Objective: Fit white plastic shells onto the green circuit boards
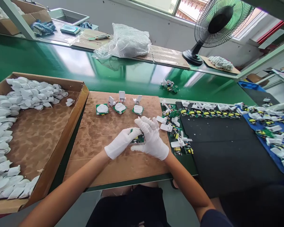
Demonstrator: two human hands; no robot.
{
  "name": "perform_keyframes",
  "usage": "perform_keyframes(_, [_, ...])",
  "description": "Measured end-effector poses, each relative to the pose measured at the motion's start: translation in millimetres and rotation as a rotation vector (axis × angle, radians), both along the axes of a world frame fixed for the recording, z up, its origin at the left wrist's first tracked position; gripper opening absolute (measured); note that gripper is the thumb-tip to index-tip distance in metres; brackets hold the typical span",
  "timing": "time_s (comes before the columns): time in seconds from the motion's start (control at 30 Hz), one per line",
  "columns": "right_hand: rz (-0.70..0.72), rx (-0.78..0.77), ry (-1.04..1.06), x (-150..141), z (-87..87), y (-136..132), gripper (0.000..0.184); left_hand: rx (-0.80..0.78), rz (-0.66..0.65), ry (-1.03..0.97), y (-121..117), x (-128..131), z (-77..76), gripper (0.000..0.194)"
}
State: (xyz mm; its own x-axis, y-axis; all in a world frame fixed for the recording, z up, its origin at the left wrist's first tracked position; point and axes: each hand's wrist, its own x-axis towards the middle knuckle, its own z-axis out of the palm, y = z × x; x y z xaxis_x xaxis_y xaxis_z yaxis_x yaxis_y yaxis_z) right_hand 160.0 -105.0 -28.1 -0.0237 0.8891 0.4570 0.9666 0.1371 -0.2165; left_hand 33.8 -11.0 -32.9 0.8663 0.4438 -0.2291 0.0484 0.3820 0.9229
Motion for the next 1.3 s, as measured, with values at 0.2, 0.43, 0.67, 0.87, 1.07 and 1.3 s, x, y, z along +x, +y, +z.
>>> perform_keyframes(0.2, [-0.02,-0.062,0.026,-2.7,5.5,0.1,0.085,0.017,0.097,0.009,-4.0,-4.1,3.0,0.029])
perform_keyframes(0.43, [0.001,-0.101,0.213,-7.5,1.3,1.3,0.065,-0.167,-0.049,-0.032,-0.3,-4.5,7.0,0.026])
perform_keyframes(0.67, [0.115,-0.104,0.225,-3.7,1.5,1.0,0.058,0.359,-0.1,0.171,-0.1,-7.3,15.6,0.027])
perform_keyframes(0.87, [0.127,-0.047,0.265,-10.7,-2.2,0.9,0.073,0.225,-0.12,0.076,2.1,-9.4,10.0,0.03])
perform_keyframes(1.07, [0.176,0.013,0.192,-3.7,-8.2,4.5,0.046,-0.152,-0.13,-0.019,-2.0,-9.0,11.0,0.03])
perform_keyframes(1.3, [0.127,-0.043,0.245,-4.2,-10.3,7.4,0.072,-0.219,0.097,0.084,-11.1,0.6,6.1,0.036])
